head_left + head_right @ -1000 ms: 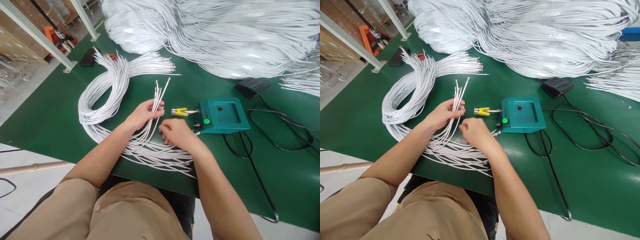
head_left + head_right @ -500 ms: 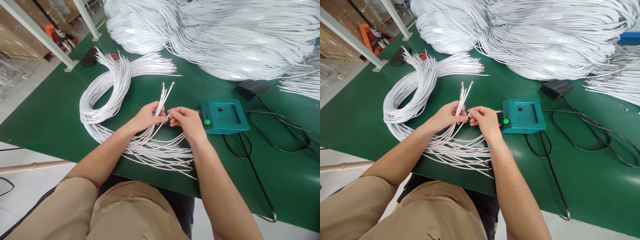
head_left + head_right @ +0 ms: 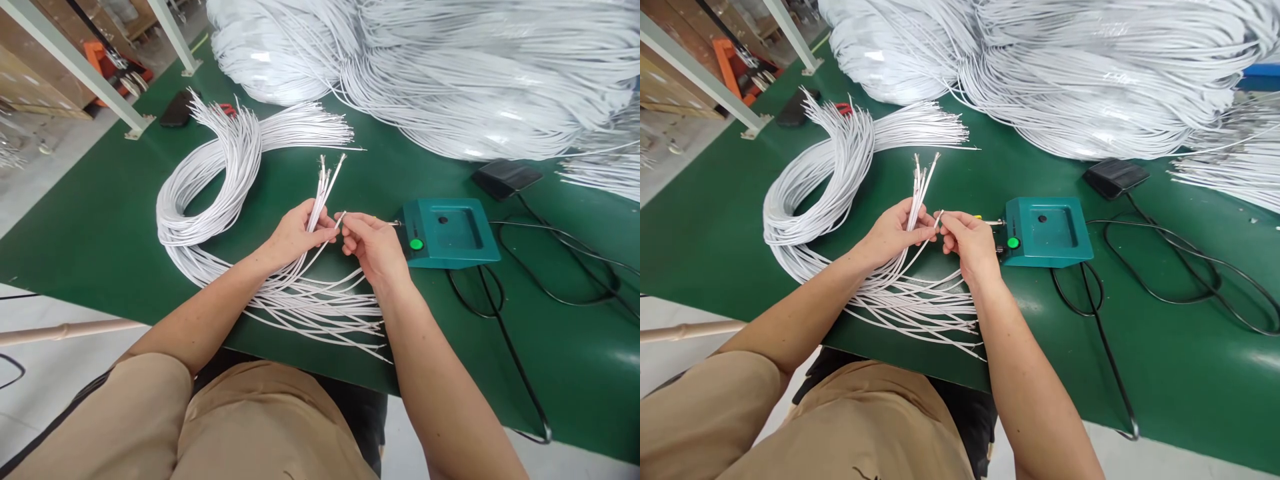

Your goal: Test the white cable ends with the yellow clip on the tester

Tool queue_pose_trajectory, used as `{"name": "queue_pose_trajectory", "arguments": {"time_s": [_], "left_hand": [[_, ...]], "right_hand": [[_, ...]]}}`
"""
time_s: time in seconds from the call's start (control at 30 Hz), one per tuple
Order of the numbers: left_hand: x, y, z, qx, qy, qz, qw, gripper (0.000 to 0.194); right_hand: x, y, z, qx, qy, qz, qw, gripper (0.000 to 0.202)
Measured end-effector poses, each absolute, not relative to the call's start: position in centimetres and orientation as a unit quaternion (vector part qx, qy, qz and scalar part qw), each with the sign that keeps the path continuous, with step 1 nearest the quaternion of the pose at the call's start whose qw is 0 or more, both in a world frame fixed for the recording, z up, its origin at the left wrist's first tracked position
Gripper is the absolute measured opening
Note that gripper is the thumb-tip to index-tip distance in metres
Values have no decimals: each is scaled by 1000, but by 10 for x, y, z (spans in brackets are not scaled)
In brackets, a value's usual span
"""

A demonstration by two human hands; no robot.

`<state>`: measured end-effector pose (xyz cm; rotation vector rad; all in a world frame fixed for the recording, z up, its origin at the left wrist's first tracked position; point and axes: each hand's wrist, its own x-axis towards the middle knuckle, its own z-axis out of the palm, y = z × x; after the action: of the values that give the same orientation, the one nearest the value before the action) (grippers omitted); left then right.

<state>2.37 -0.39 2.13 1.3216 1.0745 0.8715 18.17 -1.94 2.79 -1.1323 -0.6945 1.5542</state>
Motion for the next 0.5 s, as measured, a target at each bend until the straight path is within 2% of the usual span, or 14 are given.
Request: {"name": "queue_pose_trajectory", "arguments": {"time_s": [0.27, 0.5], "left_hand": [[20, -2, 16, 581, 475, 377, 543, 34], [21, -2, 14, 572, 467, 385, 554, 36]], "right_hand": [[183, -21, 30, -476, -311, 642, 515, 22], [181, -23, 31, -482, -316, 636, 513, 24]]}}
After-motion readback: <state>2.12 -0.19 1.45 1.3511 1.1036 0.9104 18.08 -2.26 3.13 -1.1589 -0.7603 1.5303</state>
